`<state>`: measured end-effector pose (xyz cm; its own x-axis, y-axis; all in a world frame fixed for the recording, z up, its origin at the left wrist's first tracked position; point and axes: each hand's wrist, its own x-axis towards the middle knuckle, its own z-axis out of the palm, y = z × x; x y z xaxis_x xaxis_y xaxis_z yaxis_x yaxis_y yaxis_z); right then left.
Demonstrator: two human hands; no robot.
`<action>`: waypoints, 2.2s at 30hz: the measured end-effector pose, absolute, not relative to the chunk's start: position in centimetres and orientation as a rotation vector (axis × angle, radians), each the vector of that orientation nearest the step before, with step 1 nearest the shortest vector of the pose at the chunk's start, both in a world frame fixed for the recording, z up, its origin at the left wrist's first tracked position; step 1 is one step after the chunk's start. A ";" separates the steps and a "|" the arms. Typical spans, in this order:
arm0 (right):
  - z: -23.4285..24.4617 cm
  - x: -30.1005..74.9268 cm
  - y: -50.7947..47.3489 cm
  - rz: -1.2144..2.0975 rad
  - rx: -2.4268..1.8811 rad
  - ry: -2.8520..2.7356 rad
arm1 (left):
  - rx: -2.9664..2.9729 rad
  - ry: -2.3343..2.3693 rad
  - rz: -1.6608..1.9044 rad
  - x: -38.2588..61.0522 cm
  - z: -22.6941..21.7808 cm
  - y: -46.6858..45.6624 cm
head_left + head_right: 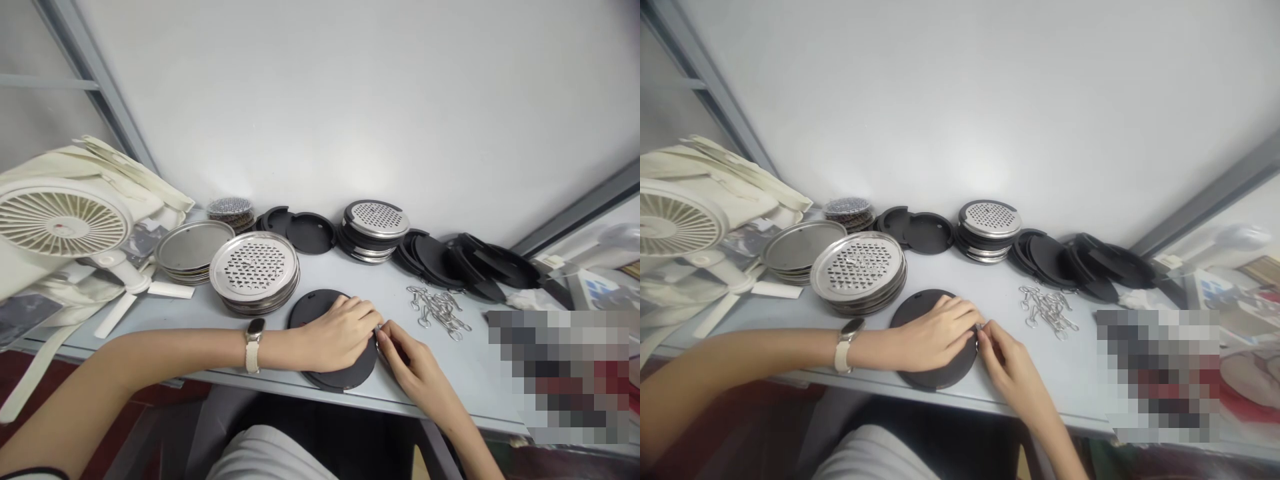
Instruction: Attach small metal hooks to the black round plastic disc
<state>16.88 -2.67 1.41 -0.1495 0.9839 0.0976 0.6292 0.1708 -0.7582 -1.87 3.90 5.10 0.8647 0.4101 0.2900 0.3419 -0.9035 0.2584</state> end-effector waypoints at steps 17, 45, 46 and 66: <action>1.4 16.9 -2.5 0.795 -1.529 -1.827 | 2.707 0.594 0.575 -1.9 4.9 3.9; 1.1 17.2 -2.3 0.728 -1.496 -1.825 | 2.723 0.627 0.558 -1.9 5.3 3.8; 1.1 17.2 -2.3 0.729 -1.498 -1.826 | 2.717 0.628 0.554 -1.9 5.3 3.7; 1.4 16.9 -2.5 0.715 -1.530 -1.879 | 2.723 0.646 0.574 -1.9 5.1 3.7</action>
